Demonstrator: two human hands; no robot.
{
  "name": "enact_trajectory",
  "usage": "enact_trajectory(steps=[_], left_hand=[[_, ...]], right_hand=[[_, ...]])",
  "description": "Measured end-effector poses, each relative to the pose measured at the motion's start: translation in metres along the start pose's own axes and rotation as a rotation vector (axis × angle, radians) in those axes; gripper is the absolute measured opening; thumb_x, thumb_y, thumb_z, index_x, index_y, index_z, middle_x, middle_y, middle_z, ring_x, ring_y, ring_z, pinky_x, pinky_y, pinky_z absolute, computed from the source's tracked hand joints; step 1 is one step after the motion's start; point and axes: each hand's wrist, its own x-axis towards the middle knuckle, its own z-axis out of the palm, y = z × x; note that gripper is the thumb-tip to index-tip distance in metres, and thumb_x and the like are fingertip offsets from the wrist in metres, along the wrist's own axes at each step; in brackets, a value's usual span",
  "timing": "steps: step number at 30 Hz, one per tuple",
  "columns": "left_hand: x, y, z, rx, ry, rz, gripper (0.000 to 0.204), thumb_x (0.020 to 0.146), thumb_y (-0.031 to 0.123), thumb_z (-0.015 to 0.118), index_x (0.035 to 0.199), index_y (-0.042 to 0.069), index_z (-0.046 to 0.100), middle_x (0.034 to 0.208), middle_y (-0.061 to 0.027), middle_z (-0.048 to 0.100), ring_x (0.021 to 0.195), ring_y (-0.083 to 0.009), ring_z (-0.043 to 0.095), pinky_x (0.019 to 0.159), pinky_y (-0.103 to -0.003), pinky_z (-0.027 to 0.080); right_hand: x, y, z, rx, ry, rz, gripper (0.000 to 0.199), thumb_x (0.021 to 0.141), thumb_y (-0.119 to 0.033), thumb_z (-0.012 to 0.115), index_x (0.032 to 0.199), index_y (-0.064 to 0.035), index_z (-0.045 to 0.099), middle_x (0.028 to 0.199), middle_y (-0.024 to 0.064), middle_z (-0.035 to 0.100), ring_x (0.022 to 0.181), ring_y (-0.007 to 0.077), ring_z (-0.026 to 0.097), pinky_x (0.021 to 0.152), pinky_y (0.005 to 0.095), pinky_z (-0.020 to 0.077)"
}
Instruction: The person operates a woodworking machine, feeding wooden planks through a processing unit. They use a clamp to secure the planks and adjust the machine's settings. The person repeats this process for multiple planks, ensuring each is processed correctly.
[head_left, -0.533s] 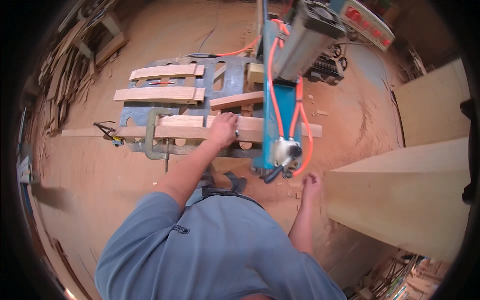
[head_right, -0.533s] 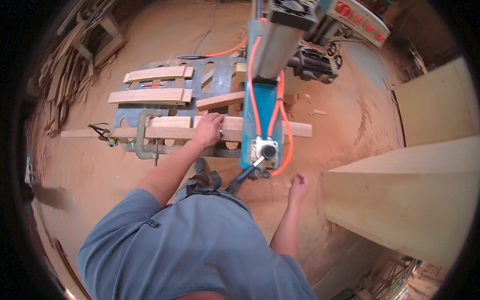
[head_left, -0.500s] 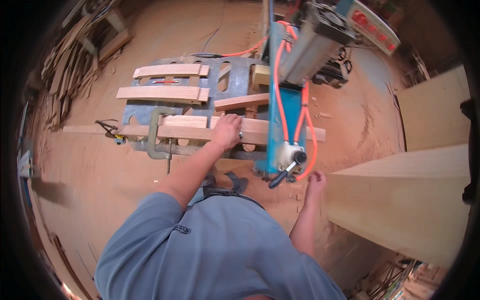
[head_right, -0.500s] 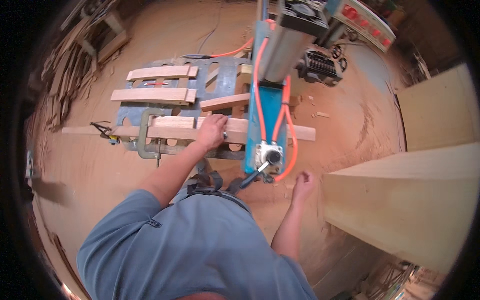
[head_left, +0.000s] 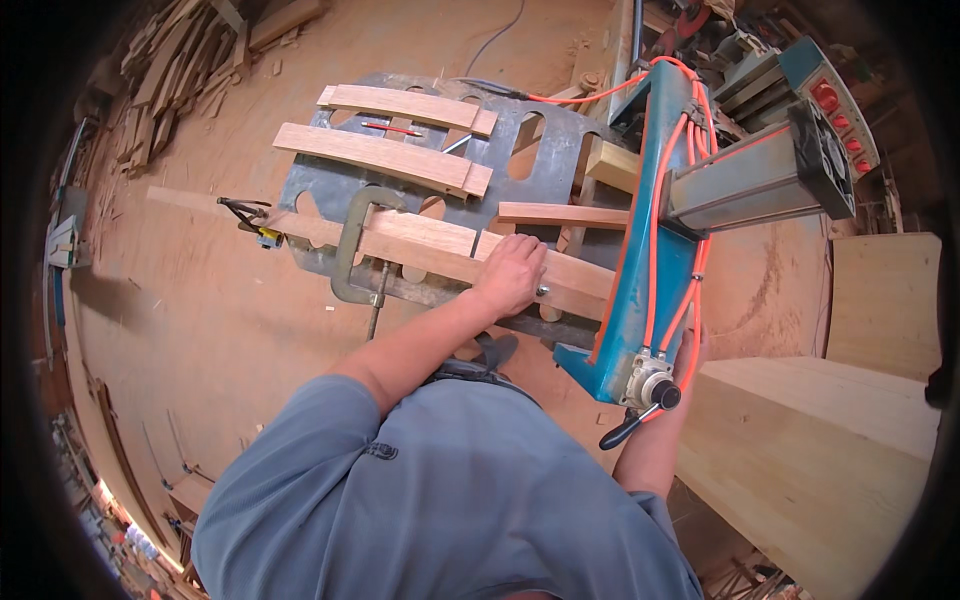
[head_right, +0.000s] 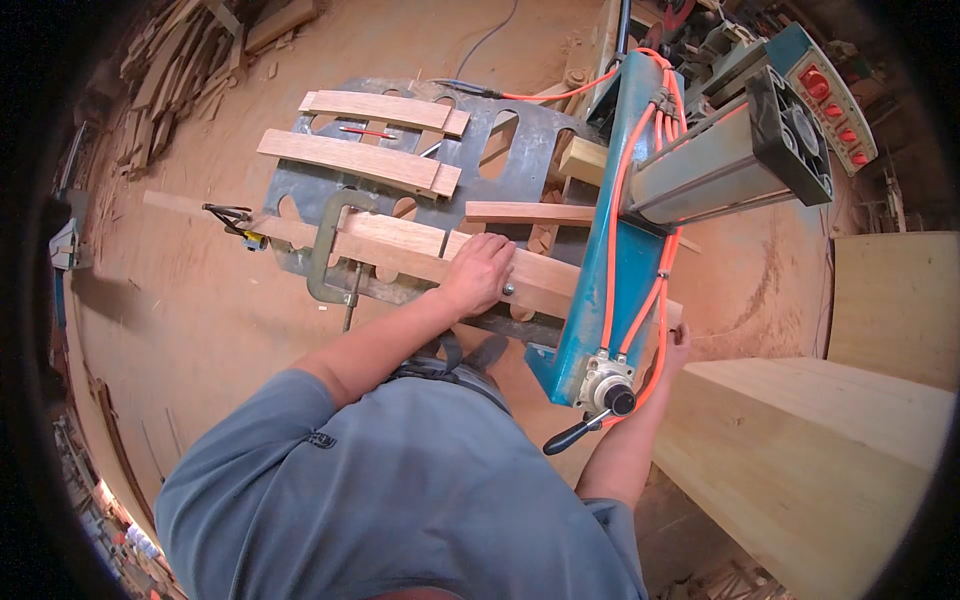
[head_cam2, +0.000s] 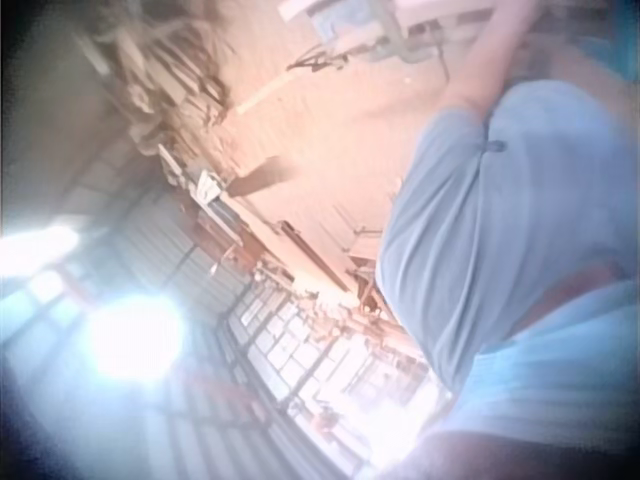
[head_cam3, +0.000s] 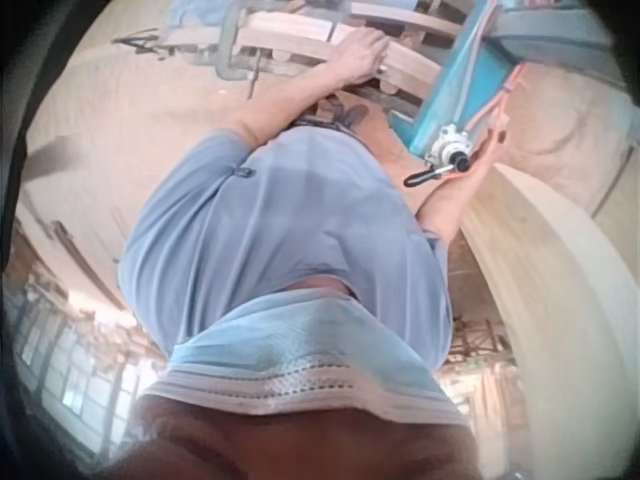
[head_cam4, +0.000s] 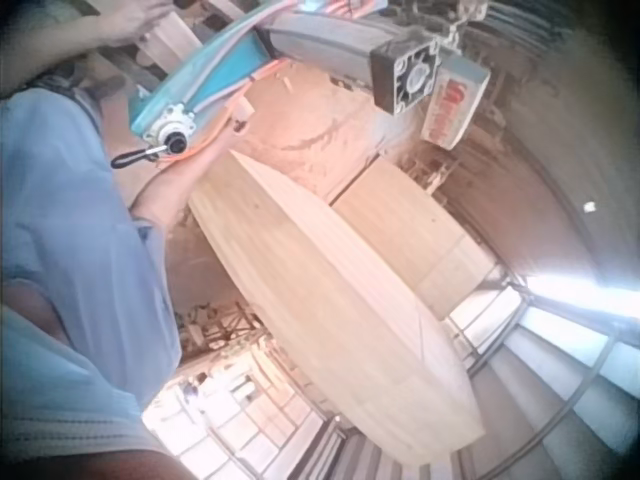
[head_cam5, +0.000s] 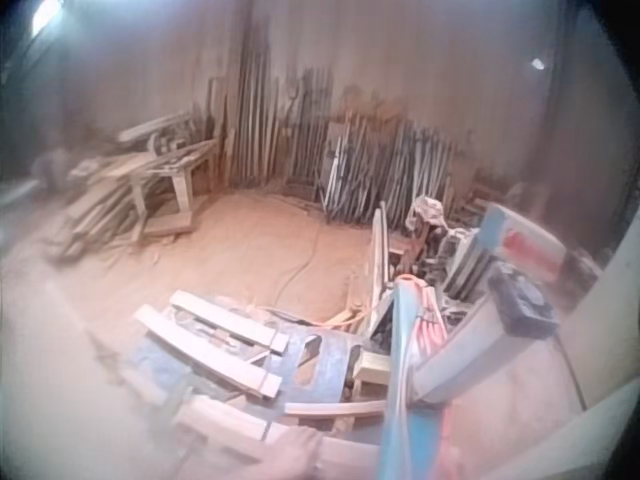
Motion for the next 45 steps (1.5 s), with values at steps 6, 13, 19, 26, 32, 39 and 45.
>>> enact_trajectory(steps=[6,13,19,26,32,39,45], left_hand=[[-0.002,-0.005,-0.001,0.009,0.040,-0.034,0.038,0.091,0.018,0.065,0.122,-0.003,0.062,0.122,-0.0189,0.061,0.117,-0.0360,0.056,0.105,-0.047,0.043],[0.042,-0.024,-0.034,-0.034,0.177,0.086,0.049,0.078,0.014,0.078,0.124,0.003,0.063,0.126,-0.0175,0.061,0.120,-0.0371,0.055,0.105,-0.048,0.044],[0.087,-0.065,-0.016,0.004,-0.251,-0.053,0.026,0.084,0.024,0.076,0.092,0.004,0.063,0.093,-0.0209,0.068,0.090,-0.0433,0.064,0.079,-0.053,0.051],[0.070,-0.054,-0.064,-0.112,-0.277,0.178,0.023,0.084,0.021,0.074,0.094,0.004,0.063,0.087,-0.0200,0.066,0.083,-0.0437,0.063,0.074,-0.051,0.050],[0.051,-0.028,-0.059,-0.041,-0.420,0.247,0.030,0.084,0.020,0.074,0.108,0.004,0.068,0.087,-0.0176,0.068,0.088,-0.0391,0.065,0.077,-0.049,0.051],[0.064,0.003,-0.056,-0.075,-0.567,0.095,0.036,0.086,0.021,0.073,0.117,0.003,0.068,0.096,-0.0190,0.071,0.093,-0.0399,0.066,0.083,-0.048,0.052],[0.061,0.012,-0.052,-0.085,-0.624,0.018,0.040,0.089,0.023,0.074,0.125,0.009,0.067,0.095,-0.0205,0.070,0.086,-0.0387,0.068,0.076,-0.045,0.054]], right_hand=[[-0.001,0.004,0.005,-0.054,0.000,-0.002,0.050,0.092,-0.005,0.059,0.140,0.0044,0.049,0.138,0.0204,0.056,0.125,0.0268,0.056,0.104,0.0370,0.0456],[-0.013,0.004,-0.006,-0.057,0.099,-0.022,0.047,0.092,-0.006,0.057,0.137,0.0051,0.051,0.131,0.0193,0.060,0.118,0.0268,0.059,0.101,0.0367,0.0470],[-0.041,-0.033,0.012,0.064,0.251,-0.039,0.051,0.088,-0.008,0.057,0.136,0.0059,0.053,0.130,0.0188,0.061,0.116,0.0263,0.061,0.098,0.0370,0.0499],[-0.043,-0.027,0.016,0.200,0.292,-0.046,0.054,0.084,-0.003,0.056,0.137,0.0037,0.053,0.130,0.0197,0.062,0.117,0.0268,0.062,0.092,0.0368,0.0542],[-0.062,-0.046,0.027,0.267,0.314,-0.071,0.054,0.085,-0.004,0.057,0.138,0.0027,0.051,0.137,0.0211,0.059,0.131,0.0302,0.057,0.099,0.0378,0.0523],[-0.063,-0.035,0.025,0.264,0.275,-0.100,0.059,0.083,0.000,0.057,0.141,0.0032,0.048,0.142,0.0207,0.054,0.135,0.0311,0.052,0.105,0.0389,0.0479],[-0.065,-0.032,0.026,0.289,0.276,-0.150,0.060,0.081,-0.003,0.062,0.139,0.0026,0.050,0.138,0.0217,0.058,0.133,0.0323,0.055,0.112,0.0394,0.0426]])
